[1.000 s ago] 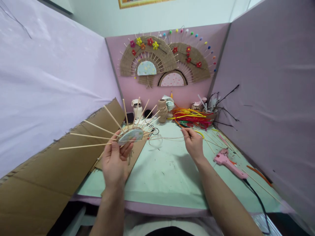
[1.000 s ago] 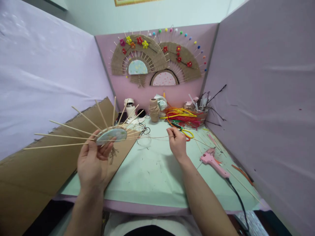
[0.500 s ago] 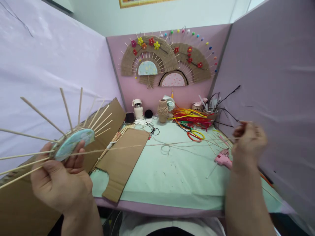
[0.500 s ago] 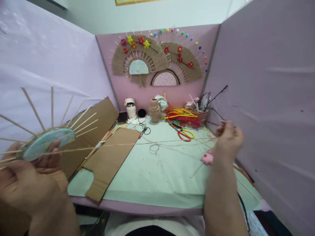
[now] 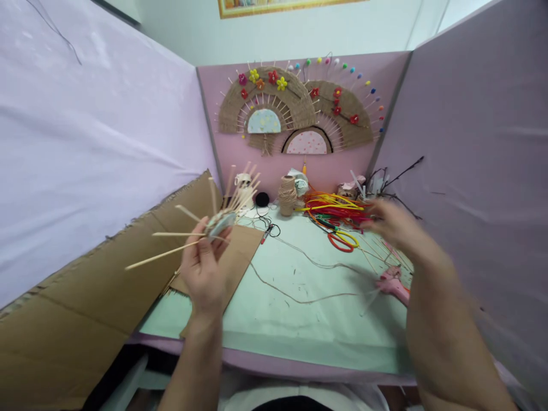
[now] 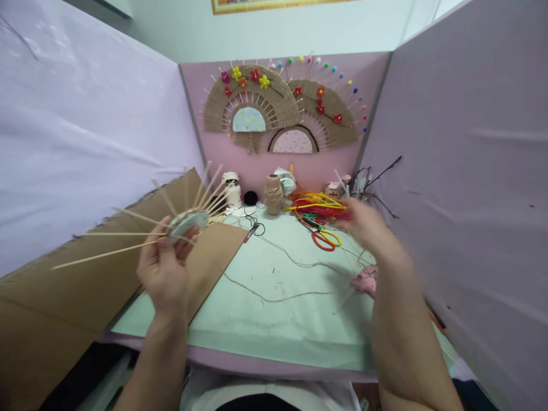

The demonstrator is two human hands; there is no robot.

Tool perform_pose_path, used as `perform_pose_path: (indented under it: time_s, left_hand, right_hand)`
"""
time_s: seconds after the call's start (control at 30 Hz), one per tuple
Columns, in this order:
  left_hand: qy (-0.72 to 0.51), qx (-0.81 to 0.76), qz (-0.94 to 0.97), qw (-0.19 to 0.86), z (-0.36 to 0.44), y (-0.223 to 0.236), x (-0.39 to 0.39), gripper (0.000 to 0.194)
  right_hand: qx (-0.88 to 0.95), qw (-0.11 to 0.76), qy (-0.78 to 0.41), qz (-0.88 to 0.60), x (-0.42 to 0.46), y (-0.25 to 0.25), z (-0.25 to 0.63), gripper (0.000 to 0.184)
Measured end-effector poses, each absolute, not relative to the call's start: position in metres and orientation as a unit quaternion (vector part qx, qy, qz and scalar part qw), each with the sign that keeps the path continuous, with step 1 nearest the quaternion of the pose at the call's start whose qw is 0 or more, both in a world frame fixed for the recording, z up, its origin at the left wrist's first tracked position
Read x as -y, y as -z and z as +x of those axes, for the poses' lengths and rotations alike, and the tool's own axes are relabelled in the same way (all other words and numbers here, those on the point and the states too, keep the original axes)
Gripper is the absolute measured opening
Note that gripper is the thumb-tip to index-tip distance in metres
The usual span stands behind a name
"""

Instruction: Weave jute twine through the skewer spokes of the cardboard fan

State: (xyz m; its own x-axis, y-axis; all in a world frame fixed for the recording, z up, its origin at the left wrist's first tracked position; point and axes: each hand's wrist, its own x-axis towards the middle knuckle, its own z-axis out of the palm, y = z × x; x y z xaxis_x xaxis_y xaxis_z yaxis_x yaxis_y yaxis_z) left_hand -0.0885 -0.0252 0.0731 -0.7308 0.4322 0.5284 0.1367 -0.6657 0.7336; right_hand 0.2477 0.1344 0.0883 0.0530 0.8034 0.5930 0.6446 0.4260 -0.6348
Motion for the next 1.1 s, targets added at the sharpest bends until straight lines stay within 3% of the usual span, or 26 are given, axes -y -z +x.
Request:
perform_pose_path:
  time_s: [0.03,0.1,0.2,0.3,0.4,0.53,0.6,0.9,1.1]
  left_hand:
    - [-0.832,-0.395,0.373,0.109,-0.082,-0.071,0.018,0.038]
    - [-0.815,-0.39,0.403,0.142,-0.071,-0.067,0.005,0.04]
    - [-0.796,-0.379,0.44,0.172,-0.059,-0.057,-0.014,0.042]
    - [-0.771,-0.386,0.478,0.168,-0.054,-0.039,-0.027,0.043]
    - [-0.735,-0.409,0.524,0.132,-0.054,-0.019,-0.035,0.042]
    - [-0.706,-0.421,0.564,0.08,-0.059,-0.002,-0.037,0.038]
    - [-0.697,-0.43,0.57,0.07,-0.061,0.002,-0.038,0.037]
    - [-0.668,-0.474,0.574,0.019,-0.068,0.014,-0.046,0.04]
    - [-0.655,-0.483,0.581,-0.017,-0.071,0.013,-0.048,0.039]
  right_hand:
    - [0.744,0.379,-0.108,-0.539,-0.134,-0.08,0.236,0.031]
    - [0.81,0.26,-0.105,-0.515,-0.127,-0.068,0.217,0.05]
    - [0.846,0.307,-0.106,-0.423,-0.106,-0.064,0.185,0.045]
    - [0.842,0.387,-0.239,-0.291,-0.085,-0.063,0.142,0.031]
    - [0.79,0.422,-0.386,-0.221,-0.075,-0.047,0.099,0.038]
    - [0.682,0.421,-0.571,-0.18,-0.072,-0.013,0.073,0.039]
    - [0.658,0.404,-0.607,-0.188,-0.068,-0.006,0.074,0.035]
    - [0.722,0.5,-0.424,-0.221,-0.055,-0.015,0.095,0.034]
    - [0.786,0.541,-0.235,-0.187,-0.051,-0.011,0.1,0.029]
